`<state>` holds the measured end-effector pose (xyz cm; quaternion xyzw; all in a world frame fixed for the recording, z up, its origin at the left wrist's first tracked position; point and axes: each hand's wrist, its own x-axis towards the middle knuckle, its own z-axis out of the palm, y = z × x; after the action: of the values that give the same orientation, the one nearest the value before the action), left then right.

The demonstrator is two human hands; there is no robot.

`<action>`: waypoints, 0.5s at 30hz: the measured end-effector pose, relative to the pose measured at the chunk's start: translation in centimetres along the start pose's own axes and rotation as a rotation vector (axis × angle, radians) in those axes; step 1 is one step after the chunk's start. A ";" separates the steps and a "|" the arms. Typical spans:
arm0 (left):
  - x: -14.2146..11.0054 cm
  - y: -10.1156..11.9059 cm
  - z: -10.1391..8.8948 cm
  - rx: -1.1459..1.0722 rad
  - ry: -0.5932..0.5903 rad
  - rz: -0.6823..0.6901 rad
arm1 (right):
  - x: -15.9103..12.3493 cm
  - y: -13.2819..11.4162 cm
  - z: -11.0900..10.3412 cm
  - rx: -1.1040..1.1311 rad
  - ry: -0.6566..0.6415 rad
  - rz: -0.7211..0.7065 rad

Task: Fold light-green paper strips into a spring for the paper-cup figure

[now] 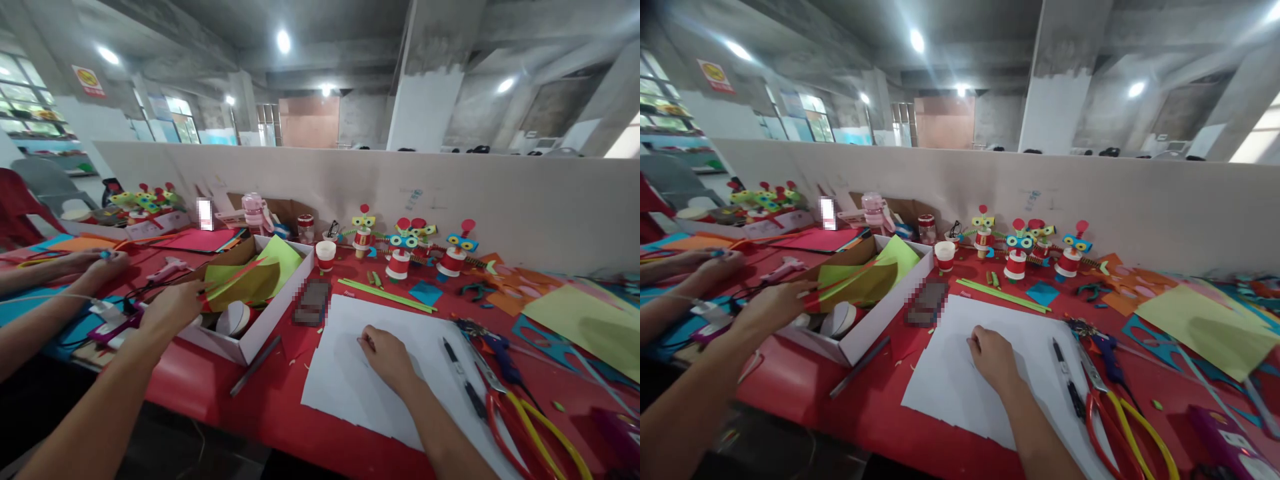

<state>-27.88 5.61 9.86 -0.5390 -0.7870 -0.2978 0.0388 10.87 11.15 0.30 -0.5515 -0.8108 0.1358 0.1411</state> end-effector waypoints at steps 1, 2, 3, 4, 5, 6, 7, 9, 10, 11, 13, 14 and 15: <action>-0.5 0.8 0.0 0.015 -0.027 0.039 | 0.0 0.0 0.1 -0.004 -0.001 0.001; -1.0 1.7 0.0 0.083 -0.052 0.081 | 0.0 0.0 0.1 -0.008 -0.002 0.002; -1.4 2.5 0.1 0.114 -0.069 0.104 | 0.0 0.0 0.1 -0.010 -0.006 0.003; -1.8 3.3 0.3 0.112 -0.117 0.114 | 0.0 0.0 0.0 -0.013 -0.010 0.004; -2.0 3.8 0.6 0.081 -0.185 0.117 | 0.0 0.0 0.0 -0.016 -0.016 0.005; -2.2 4.2 0.8 0.047 -0.237 0.110 | 0.0 -0.1 -0.1 -0.019 -0.021 0.008; -2.2 4.3 1.1 0.006 -0.292 0.116 | 0.0 -0.1 -0.2 -0.023 -0.022 0.009; -1.9 3.9 1.6 -0.090 -0.371 0.107 | 0.1 -0.1 -0.3 -0.036 -0.022 0.007; -1.6 3.5 1.7 -0.147 -0.407 0.105 | 0.2 -0.1 -0.2 -0.043 -0.023 0.005; -1.4 3.1 1.8 -0.202 -0.444 0.098 | 0.2 -0.1 -0.2 -0.049 -0.026 0.002; -0.9 2.5 1.8 -0.280 -0.513 0.076 | 0.2 -0.1 -0.1 -0.058 -0.035 0.000; -0.8 2.3 1.7 -0.297 -0.531 0.066 | 0.2 -0.1 0.0 -0.062 -0.038 0.004; -0.7 2.3 1.6 -0.293 -0.530 0.054 | 0.1 -0.1 0.0 -0.063 -0.040 0.008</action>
<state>-25.19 6.46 9.24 -0.6184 -0.7038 -0.2562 -0.2381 10.72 11.21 0.38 -0.5561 -0.8151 0.1218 0.1071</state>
